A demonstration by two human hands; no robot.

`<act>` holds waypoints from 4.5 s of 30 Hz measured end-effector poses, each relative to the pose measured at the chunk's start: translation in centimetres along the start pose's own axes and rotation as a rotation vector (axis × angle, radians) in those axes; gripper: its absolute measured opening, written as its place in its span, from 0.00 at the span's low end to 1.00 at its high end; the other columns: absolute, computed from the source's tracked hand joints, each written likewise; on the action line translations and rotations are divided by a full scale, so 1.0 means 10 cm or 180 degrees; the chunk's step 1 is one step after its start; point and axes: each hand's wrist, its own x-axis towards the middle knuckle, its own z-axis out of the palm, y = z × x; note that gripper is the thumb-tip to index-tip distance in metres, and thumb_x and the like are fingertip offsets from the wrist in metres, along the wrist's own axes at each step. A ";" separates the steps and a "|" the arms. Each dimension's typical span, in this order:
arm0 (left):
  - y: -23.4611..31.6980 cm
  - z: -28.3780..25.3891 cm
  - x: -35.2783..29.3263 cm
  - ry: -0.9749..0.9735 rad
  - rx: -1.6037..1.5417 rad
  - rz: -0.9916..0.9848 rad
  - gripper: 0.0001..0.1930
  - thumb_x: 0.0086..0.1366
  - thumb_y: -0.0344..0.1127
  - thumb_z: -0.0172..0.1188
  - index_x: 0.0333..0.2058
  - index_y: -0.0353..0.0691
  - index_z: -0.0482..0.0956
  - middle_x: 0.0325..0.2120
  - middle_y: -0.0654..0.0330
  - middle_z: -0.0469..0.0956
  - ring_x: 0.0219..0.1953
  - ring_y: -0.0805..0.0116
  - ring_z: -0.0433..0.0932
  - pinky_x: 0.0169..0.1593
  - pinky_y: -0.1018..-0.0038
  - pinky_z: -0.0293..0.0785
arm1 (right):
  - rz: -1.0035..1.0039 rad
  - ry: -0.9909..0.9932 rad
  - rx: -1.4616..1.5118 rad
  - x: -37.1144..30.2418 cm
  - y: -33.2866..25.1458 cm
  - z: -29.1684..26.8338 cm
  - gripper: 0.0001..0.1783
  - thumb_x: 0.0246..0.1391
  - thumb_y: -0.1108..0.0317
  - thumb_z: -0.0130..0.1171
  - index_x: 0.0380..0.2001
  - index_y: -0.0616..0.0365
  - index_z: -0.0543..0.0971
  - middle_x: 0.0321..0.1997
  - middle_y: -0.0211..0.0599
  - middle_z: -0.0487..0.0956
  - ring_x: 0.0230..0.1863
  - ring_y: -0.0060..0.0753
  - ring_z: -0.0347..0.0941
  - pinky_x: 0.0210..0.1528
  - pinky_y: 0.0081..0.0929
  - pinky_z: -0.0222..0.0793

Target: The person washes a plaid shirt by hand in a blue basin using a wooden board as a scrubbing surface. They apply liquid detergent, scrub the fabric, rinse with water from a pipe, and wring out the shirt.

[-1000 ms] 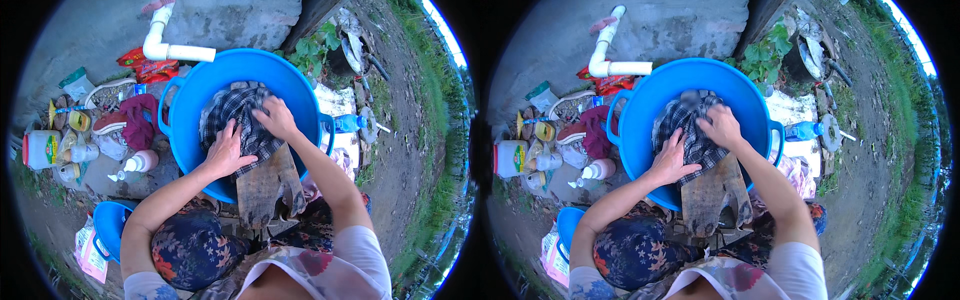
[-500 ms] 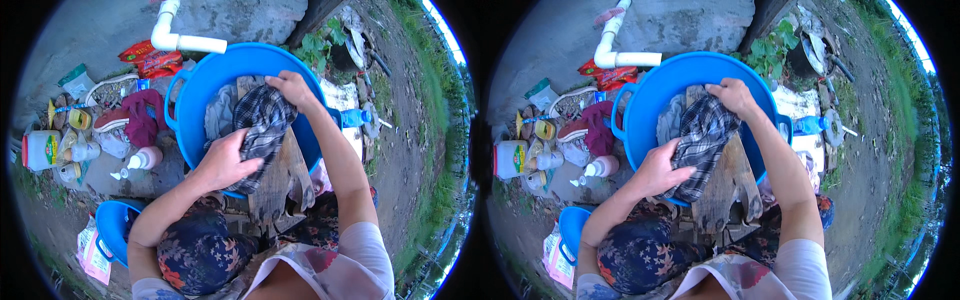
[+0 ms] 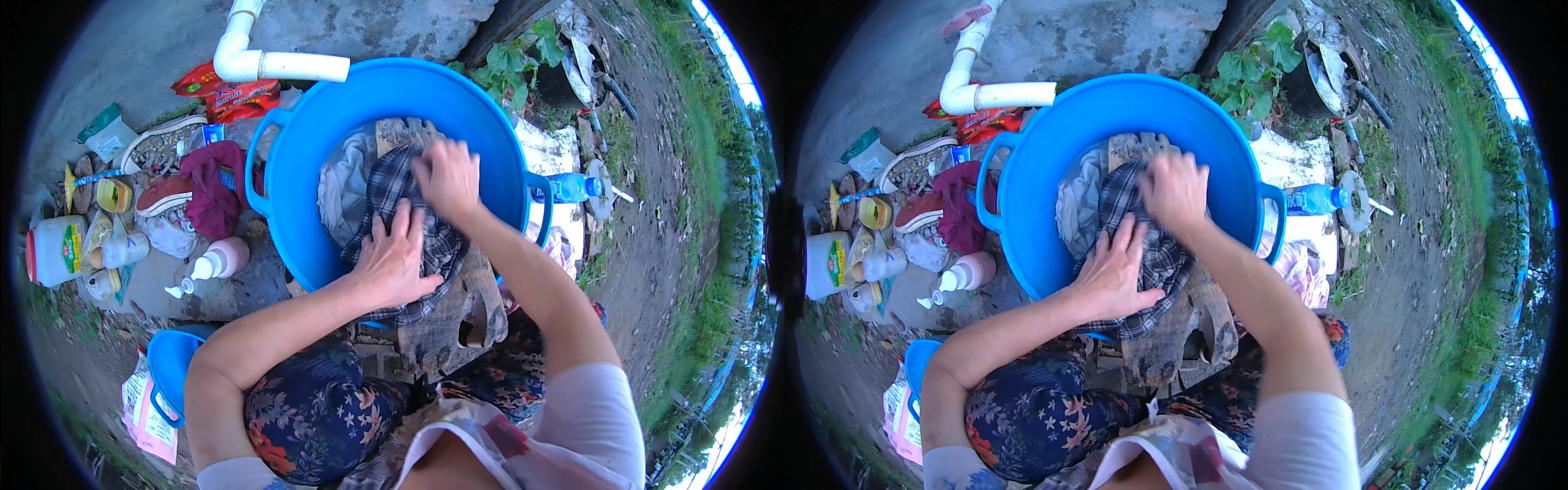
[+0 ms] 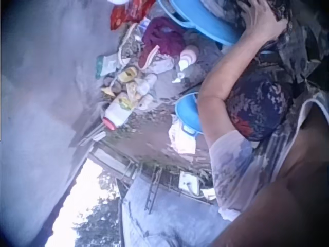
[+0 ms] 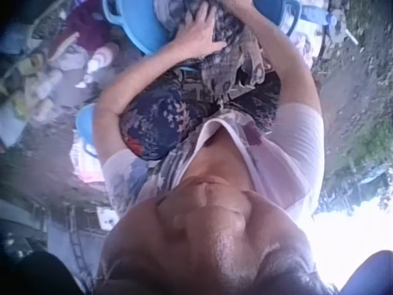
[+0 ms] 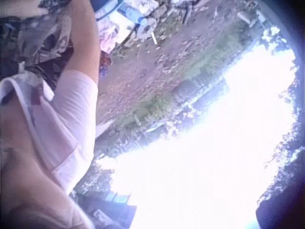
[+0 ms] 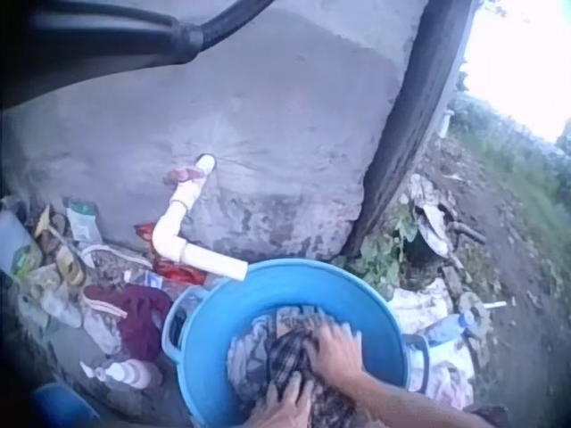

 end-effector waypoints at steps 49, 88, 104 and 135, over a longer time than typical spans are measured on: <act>-0.78 -0.88 0.01 0.2218 -0.0490 -0.0232 0.17 0.53 0.39 0.55 0.38 0.35 0.80 0.32 0.46 0.80 0.36 0.50 0.80 0.43 0.62 0.73 | 0.0725 0.0027 0.0733 0.10 0.10 0.25 0.16 0.56 0.50 0.56 0.33 0.51 0.78 0.38 0.40 0.81 0.46 0.48 0.74 0.46 0.49 0.69; -0.06 -0.57 0.48 0.0920 -0.2550 0.1011 0.43 0.54 0.39 0.64 0.65 0.31 0.52 0.58 0.52 0.62 0.60 0.62 0.65 0.62 0.67 0.61 | 0.1914 -0.0581 0.6501 -0.09 -0.06 -1.03 0.20 0.61 0.62 0.45 0.54 0.56 0.71 0.50 0.38 0.76 0.50 0.38 0.73 0.55 0.38 0.69; 0.01 -0.77 0.39 0.1421 -0.1566 0.1166 0.10 0.55 0.31 0.61 0.35 0.38 0.72 0.30 0.62 0.76 0.33 0.74 0.73 0.36 0.72 0.71 | 0.1496 -0.0637 0.5269 -0.01 -0.15 -0.81 0.21 0.62 0.55 0.51 0.52 0.55 0.72 0.49 0.39 0.75 0.51 0.36 0.72 0.52 0.40 0.67; -0.45 0.21 0.11 0.0539 -0.0001 -0.0486 0.60 0.46 0.70 0.62 0.65 0.27 0.51 0.65 0.28 0.35 0.69 0.33 0.33 0.68 0.45 0.39 | -0.0682 -0.0856 0.0777 -0.43 -0.21 -0.71 0.22 0.33 0.60 0.70 0.34 0.55 0.77 0.40 0.45 0.74 0.45 0.52 0.69 0.46 0.42 0.69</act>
